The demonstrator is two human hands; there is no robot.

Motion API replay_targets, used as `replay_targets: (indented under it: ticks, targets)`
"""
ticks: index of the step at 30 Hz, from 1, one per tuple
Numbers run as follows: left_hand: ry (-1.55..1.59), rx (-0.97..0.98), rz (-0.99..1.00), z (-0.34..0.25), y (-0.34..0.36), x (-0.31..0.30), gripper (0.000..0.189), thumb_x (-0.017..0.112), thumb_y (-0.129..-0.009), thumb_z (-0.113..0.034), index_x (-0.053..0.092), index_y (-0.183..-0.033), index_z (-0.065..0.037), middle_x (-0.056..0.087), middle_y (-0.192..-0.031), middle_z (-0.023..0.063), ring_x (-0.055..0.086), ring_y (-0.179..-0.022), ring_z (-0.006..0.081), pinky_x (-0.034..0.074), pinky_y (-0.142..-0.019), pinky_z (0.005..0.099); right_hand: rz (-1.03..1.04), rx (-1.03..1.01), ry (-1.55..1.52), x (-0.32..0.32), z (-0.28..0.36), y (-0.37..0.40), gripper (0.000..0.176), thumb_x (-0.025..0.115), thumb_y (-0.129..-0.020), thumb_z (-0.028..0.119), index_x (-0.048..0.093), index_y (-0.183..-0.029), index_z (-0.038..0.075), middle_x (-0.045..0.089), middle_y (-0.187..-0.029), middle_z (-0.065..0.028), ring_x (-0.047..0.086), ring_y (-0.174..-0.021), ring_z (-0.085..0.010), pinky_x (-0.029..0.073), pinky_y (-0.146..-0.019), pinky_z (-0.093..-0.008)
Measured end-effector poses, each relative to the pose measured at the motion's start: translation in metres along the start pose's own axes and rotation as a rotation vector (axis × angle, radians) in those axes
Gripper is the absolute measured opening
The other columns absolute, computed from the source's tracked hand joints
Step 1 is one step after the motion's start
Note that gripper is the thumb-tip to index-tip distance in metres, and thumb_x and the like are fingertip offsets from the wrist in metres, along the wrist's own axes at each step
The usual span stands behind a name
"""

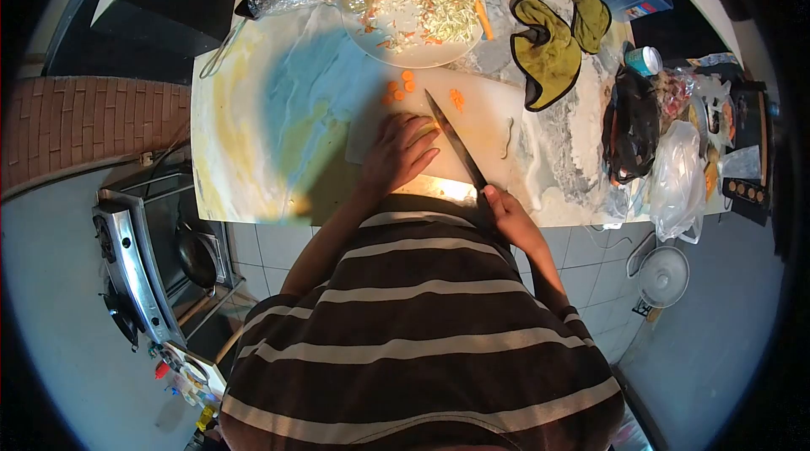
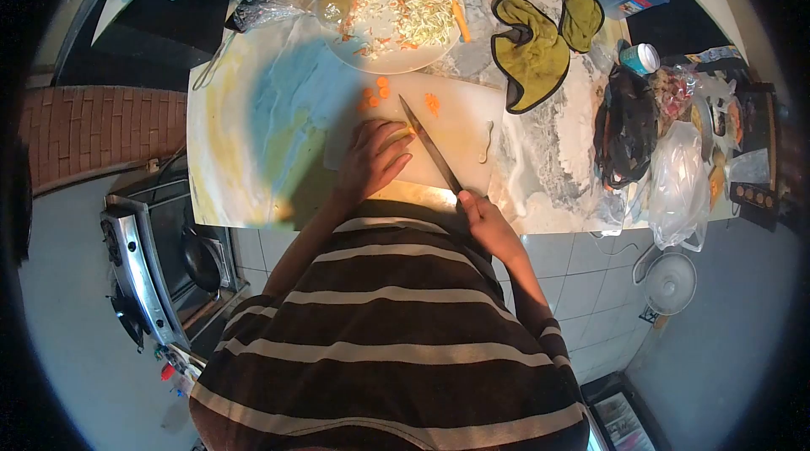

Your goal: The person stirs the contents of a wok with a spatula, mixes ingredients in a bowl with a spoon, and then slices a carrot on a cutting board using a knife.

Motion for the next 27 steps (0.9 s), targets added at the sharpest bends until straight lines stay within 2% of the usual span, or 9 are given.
replay_targets:
  ticks: [3,5,6,8,12,14,27]
  targets:
    - [-0.004,0.012,-0.008,0.002,0.004,0.003,0.035,0.073,-0.084,-0.024,0.068,-0.116,-0.01,0.059,-0.123,0.0043,0.053,-0.117,0.0249,0.04,-0.105,0.0442,-0.085,-0.043,0.045,0.001,0.011,0.006,0.055,0.037,-0.106,0.047,0.059,-0.117,-0.002,0.066,-0.092,-0.0262,0.063,-0.093,-0.0373,0.046,-0.088,-0.0399]
    - [0.032,0.016,-0.024,0.002,0.004,0.003,0.033,0.073,-0.084,-0.023,0.068,-0.113,-0.007,0.06,-0.121,0.0041,0.053,-0.116,0.0246,0.04,-0.105,0.0436,-0.065,0.047,0.126,-0.002,0.027,0.014,0.051,0.038,-0.106,0.045,0.06,-0.113,-0.001,0.065,-0.091,-0.0302,0.063,-0.091,-0.0451,0.048,-0.082,-0.0452]
    - [0.033,0.02,-0.025,0.002,0.003,0.003,0.033,0.073,-0.084,-0.023,0.068,-0.113,-0.007,0.06,-0.121,0.0041,0.053,-0.116,0.0246,0.04,-0.105,0.0436,-0.07,0.046,0.126,0.001,0.025,0.015,0.051,0.038,-0.106,0.045,0.06,-0.113,-0.001,0.065,-0.091,-0.0302,0.063,-0.091,-0.0451,0.048,-0.082,-0.0452]
    - [0.054,0.027,-0.038,0.001,0.002,0.001,0.035,0.075,-0.08,-0.016,0.069,-0.113,-0.008,0.062,-0.12,0.0035,0.055,-0.115,0.0234,0.043,-0.101,0.0417,-0.167,0.014,0.196,0.004,0.02,0.018,0.048,0.038,-0.106,0.043,0.059,-0.112,0.0,0.063,-0.089,-0.0329,0.06,-0.089,-0.0517,0.047,-0.076,-0.0522]
    - [0.051,0.037,-0.03,0.0,0.002,0.001,0.034,0.075,-0.08,-0.016,0.069,-0.112,-0.007,0.063,-0.119,0.0032,0.055,-0.115,0.0237,0.043,-0.101,0.0417,-0.212,0.024,0.207,0.009,0.027,0.022,0.046,0.039,-0.105,0.041,0.058,-0.113,0.0,0.063,-0.09,-0.0339,0.06,-0.091,-0.0533,0.045,-0.075,-0.0571]
    - [0.049,0.053,-0.026,0.001,0.002,0.001,0.033,0.073,-0.083,-0.022,0.069,-0.111,-0.005,0.063,-0.117,0.0055,0.052,-0.116,0.0246,0.04,-0.104,0.0428,-0.242,0.02,0.272,0.012,0.026,0.022,0.044,0.039,-0.105,0.04,0.057,-0.113,0.001,0.064,-0.091,-0.0342,0.06,-0.091,-0.0533,0.045,-0.076,-0.0585]
    - [0.049,0.031,0.005,0.001,0.001,0.0,0.035,0.071,-0.086,-0.026,0.069,-0.115,-0.008,0.063,-0.12,0.0039,0.052,-0.116,0.0235,0.036,-0.106,0.0406,-0.188,0.059,0.332,0.014,0.029,0.017,0.042,0.04,-0.105,0.039,0.055,-0.112,0.001,0.064,-0.092,-0.0338,0.06,-0.09,-0.0539,0.046,-0.076,-0.0606]
Point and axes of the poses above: each hand's wrist, its own y-axis away from the middle knuckle, its own x-axis out of the palm, z = x × y, the point moved 3 cm from there along -y, towards the middle knuckle
